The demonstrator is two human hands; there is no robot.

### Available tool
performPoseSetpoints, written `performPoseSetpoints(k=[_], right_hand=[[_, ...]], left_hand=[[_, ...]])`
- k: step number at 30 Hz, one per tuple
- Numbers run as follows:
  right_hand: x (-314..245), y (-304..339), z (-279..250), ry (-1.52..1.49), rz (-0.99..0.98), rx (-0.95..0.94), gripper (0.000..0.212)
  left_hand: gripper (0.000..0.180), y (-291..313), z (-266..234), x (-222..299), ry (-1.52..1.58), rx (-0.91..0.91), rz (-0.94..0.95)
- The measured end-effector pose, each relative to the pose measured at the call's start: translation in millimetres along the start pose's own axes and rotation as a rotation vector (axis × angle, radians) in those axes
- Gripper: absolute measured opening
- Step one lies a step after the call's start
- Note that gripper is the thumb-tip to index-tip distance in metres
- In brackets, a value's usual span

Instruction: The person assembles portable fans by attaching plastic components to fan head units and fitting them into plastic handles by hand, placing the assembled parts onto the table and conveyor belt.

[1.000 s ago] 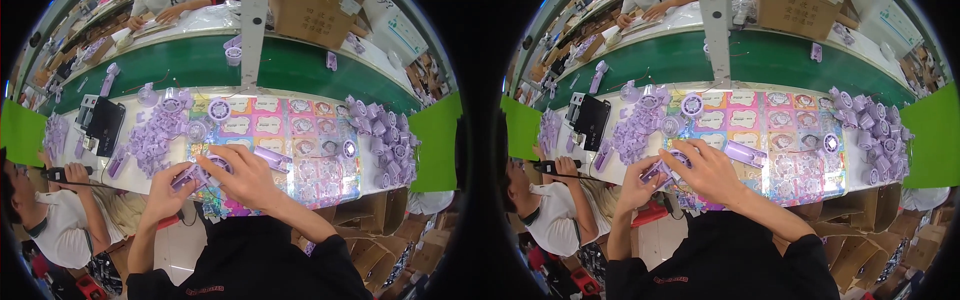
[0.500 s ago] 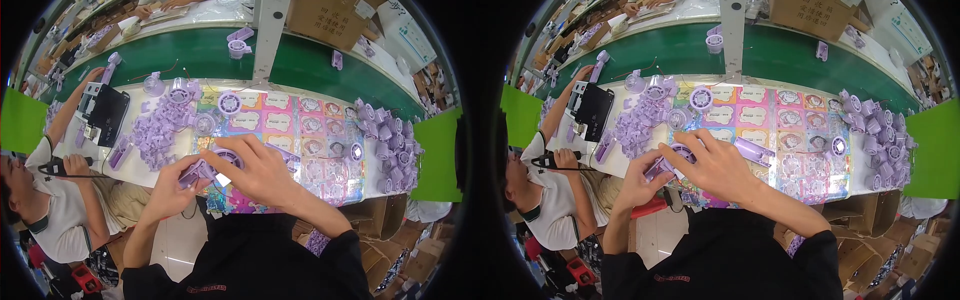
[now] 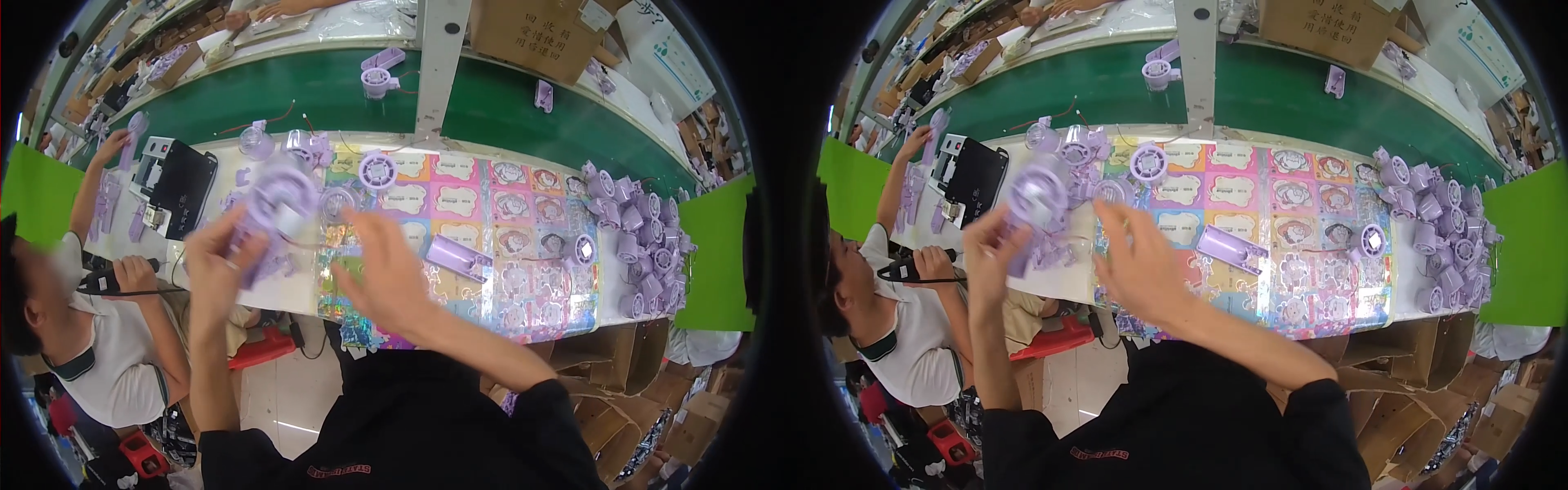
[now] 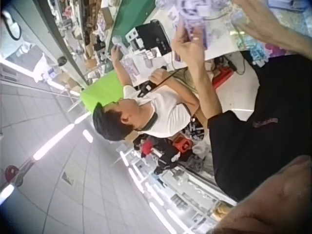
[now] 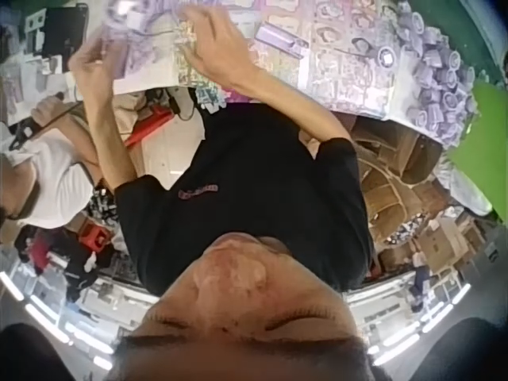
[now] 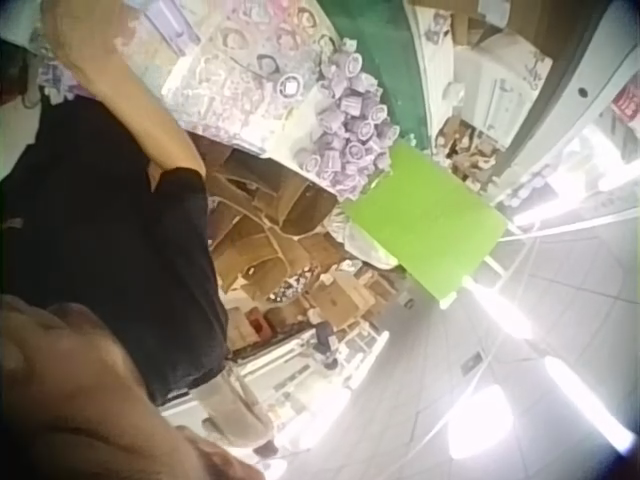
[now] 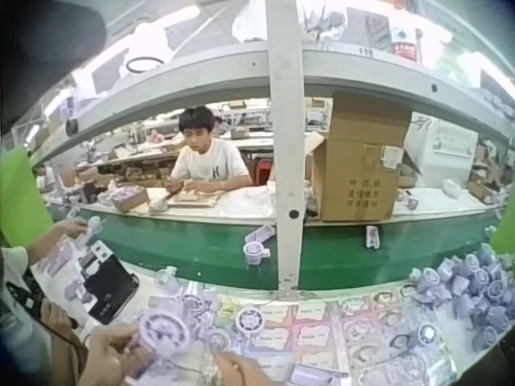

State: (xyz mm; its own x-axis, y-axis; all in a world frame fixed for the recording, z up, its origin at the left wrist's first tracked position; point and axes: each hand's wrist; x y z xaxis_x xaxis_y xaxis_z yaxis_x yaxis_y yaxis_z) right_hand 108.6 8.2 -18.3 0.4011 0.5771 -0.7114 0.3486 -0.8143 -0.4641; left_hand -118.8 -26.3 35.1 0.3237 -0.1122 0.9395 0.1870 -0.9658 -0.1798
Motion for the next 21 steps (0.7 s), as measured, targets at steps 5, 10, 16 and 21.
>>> performPoseSetpoints(k=[5, 10, 16, 21], right_hand=[[21.7, 10.9, 92.2, 0.094, -0.193, -0.277, 0.048], [47.2, 14.2, 127.0, 0.238, -0.232, -0.309, 0.027], [79.8, 20.8, 105.7, -0.176, -0.149, -0.376, 0.026], [37.4, 10.1, 112.6, -0.363, -0.152, -0.411, 0.029]], left_hand=[[0.042, -105.9, -4.0, 0.9, 0.068, 0.192, 0.083], [0.023, -232.5, 21.0, -50.4, -0.022, 0.092, -0.058], [0.018, -356.9, 49.7, -184.7, -0.244, 0.071, -0.263], [0.048, -381.7, -33.1, -244.2, -0.715, 0.304, -0.378]])
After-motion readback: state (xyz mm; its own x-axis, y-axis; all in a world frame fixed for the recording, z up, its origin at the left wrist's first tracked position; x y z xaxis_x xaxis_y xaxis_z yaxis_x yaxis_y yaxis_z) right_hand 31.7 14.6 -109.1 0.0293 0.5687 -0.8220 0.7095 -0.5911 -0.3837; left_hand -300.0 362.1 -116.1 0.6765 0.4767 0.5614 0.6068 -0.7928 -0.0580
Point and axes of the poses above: each hand's wrist, its own y-axis away from the middle knuckle, its own z-axis out of the palm, x = y × z, and after that the axes turned 7 degrees about z, right-handed
